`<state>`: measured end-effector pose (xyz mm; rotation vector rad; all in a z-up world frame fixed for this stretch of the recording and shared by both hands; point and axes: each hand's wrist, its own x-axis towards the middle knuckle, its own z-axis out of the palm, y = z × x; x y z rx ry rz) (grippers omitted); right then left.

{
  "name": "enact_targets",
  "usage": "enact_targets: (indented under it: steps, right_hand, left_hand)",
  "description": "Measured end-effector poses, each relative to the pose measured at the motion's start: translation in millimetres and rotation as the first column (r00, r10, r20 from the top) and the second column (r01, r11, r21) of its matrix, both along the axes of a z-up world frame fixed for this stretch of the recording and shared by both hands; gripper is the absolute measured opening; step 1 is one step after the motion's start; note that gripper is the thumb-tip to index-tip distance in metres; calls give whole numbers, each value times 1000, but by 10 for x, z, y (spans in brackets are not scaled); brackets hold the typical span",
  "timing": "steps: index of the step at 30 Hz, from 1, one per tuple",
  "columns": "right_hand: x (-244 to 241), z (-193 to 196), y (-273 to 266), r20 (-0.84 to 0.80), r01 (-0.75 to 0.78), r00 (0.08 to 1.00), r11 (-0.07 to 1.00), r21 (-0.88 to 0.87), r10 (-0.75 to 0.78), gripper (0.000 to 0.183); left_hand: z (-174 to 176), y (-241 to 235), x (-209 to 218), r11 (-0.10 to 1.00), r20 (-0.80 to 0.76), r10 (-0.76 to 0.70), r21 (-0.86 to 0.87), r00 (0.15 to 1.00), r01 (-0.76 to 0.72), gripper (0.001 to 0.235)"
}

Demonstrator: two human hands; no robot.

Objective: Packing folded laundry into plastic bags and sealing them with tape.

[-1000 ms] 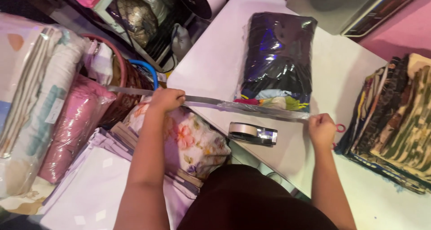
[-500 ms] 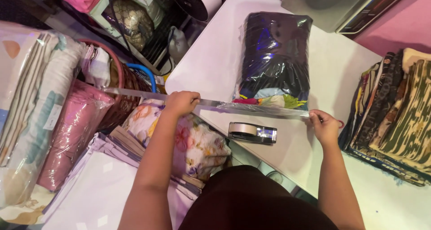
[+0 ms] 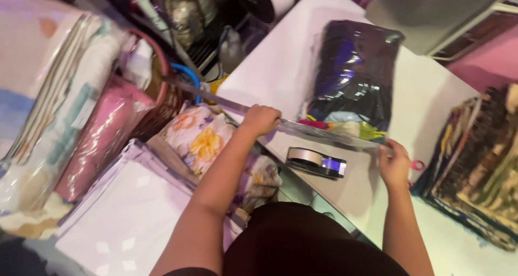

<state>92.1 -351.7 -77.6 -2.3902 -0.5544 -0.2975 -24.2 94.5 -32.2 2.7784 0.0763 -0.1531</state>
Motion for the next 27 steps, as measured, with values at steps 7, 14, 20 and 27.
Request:
enact_targets:
  steps: [7, 14, 20, 27]
  right_hand:
    - [66, -122, 63, -111, 71, 992, 990, 123, -58, 11]
    - [62, -133, 108, -90, 85, 993, 993, 80, -78, 10]
    - [65, -134, 120, -65, 62, 996, 994, 90, -56, 11]
    - [44, -152, 153, -16, 44, 999, 994, 101, -42, 10]
  left_hand:
    - [-55, 178, -151, 996, 27, 33, -86, 999, -30, 16]
    - [29, 753, -351, 995, 17, 102, -23, 995, -102, 15]
    - [46, 1170, -477, 973, 42, 231, 19, 972, -232, 14]
    - [390, 502, -152, 999, -83, -36, -2, 996, 36, 33]
